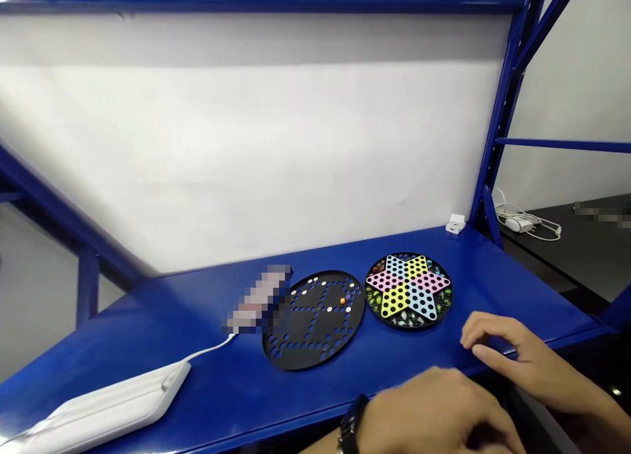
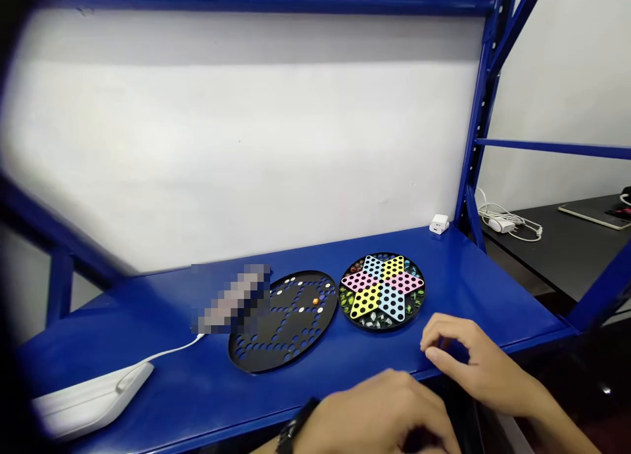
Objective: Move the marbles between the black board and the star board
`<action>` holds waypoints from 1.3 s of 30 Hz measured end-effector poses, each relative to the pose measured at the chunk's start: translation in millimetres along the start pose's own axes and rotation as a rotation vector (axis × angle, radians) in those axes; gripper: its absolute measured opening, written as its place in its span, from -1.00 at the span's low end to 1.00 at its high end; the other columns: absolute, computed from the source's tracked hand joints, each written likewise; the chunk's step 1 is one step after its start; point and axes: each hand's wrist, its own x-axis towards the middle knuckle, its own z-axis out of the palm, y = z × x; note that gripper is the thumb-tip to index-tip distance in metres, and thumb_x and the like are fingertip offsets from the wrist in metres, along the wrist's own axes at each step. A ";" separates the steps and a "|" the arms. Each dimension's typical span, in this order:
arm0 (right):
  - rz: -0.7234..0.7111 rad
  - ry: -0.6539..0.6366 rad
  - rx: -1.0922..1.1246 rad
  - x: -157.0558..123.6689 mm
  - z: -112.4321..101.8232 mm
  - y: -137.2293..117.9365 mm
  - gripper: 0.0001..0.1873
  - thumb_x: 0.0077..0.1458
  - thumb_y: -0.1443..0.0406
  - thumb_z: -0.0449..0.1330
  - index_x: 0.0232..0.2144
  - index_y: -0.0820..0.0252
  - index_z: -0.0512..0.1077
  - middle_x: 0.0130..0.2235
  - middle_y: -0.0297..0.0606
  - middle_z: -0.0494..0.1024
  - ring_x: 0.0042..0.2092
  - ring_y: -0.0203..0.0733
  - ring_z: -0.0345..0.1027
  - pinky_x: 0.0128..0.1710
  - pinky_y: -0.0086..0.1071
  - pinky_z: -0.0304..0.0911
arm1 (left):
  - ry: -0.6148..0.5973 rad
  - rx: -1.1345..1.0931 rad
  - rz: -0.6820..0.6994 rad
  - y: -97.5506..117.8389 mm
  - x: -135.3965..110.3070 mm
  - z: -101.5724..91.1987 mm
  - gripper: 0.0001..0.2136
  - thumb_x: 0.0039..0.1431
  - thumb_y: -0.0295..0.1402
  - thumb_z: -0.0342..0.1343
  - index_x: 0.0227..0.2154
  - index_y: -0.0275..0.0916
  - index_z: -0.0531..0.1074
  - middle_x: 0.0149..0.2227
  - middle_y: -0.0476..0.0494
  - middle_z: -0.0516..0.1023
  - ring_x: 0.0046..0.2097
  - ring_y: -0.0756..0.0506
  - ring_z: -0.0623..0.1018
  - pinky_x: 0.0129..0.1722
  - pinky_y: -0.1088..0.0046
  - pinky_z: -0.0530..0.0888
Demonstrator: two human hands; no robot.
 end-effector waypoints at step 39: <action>-0.529 -0.039 -0.143 135.6 45.6 -13.0 -0.71 0.29 0.20 0.09 -0.40 0.18 0.50 -0.39 -0.28 0.55 -0.34 -0.24 0.36 -0.30 -0.39 0.21 | 1.032 0.376 -0.071 -89.8 -67.2 -54.0 -0.93 0.27 -0.44 0.08 -0.26 -0.17 0.45 -0.28 -0.05 0.47 -0.26 0.01 0.51 -0.27 0.52 0.48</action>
